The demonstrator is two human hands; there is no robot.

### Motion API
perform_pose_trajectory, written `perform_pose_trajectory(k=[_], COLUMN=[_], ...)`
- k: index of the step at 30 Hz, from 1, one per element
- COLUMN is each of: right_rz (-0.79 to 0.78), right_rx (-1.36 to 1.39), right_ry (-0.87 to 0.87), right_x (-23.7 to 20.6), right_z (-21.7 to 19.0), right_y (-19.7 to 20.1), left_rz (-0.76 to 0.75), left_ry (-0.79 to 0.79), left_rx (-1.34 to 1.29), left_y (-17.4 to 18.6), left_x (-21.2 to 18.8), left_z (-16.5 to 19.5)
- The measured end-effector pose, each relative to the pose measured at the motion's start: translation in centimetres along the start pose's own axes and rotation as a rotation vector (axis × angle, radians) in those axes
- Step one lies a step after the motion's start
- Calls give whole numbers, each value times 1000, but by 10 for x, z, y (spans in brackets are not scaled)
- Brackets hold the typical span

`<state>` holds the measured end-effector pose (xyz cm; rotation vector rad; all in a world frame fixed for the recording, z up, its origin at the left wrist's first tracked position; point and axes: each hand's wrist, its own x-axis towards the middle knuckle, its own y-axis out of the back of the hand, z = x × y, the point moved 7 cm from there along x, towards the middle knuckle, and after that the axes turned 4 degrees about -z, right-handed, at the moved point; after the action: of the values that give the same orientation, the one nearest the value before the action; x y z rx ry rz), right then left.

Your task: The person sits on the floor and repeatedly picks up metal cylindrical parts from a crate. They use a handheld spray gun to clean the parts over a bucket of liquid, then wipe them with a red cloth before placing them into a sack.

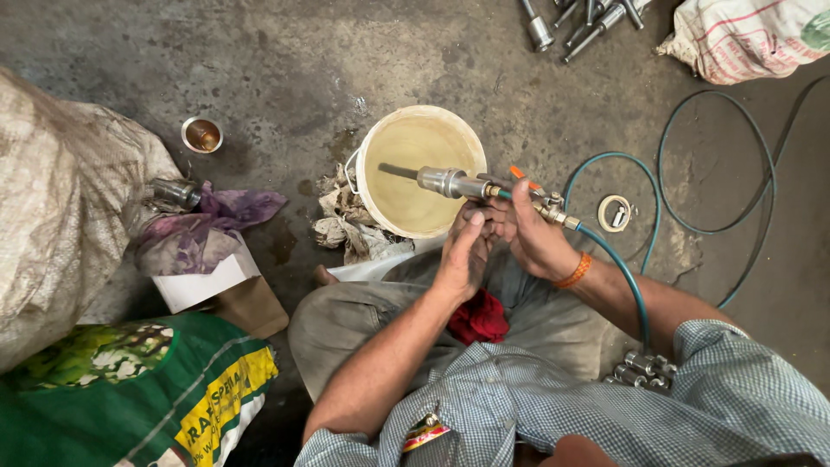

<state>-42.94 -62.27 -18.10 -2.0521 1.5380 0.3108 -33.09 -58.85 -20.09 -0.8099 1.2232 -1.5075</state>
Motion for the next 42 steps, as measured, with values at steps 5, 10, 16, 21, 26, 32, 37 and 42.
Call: perform_pose_trajectory(k=[5, 10, 16, 21, 26, 32, 37, 42], right_rz=[-25, 28, 65, -81, 11, 58, 277, 218], right_rx=[-14, -36, -54, -43, -172, -1303, -1519, -1161], right_ry=[-14, -16, -38, 171, 463, 1082, 874, 775], right_x=[5, 6, 2, -35, -72, -141, -169, -189], right_z=[1, 6, 6, 0, 26, 14, 10, 46], right_y=[-4, 1, 1, -7, -1, -21, 14, 60], left_rz=[-11, 53, 93, -93, 115, 161, 133, -6], left_ry=[-35, -1, 47, 38, 141, 161, 118, 62], left_rx=[-8, -28, -78, -144, -265, -207, -152, -107], left_y=[-2, 16, 41, 26, 30, 25, 21, 3], left_x=[1, 0, 1, 5, 2, -12, -23, -33], left_z=[6, -5, -28, -17, -8, -10, 0, 8])
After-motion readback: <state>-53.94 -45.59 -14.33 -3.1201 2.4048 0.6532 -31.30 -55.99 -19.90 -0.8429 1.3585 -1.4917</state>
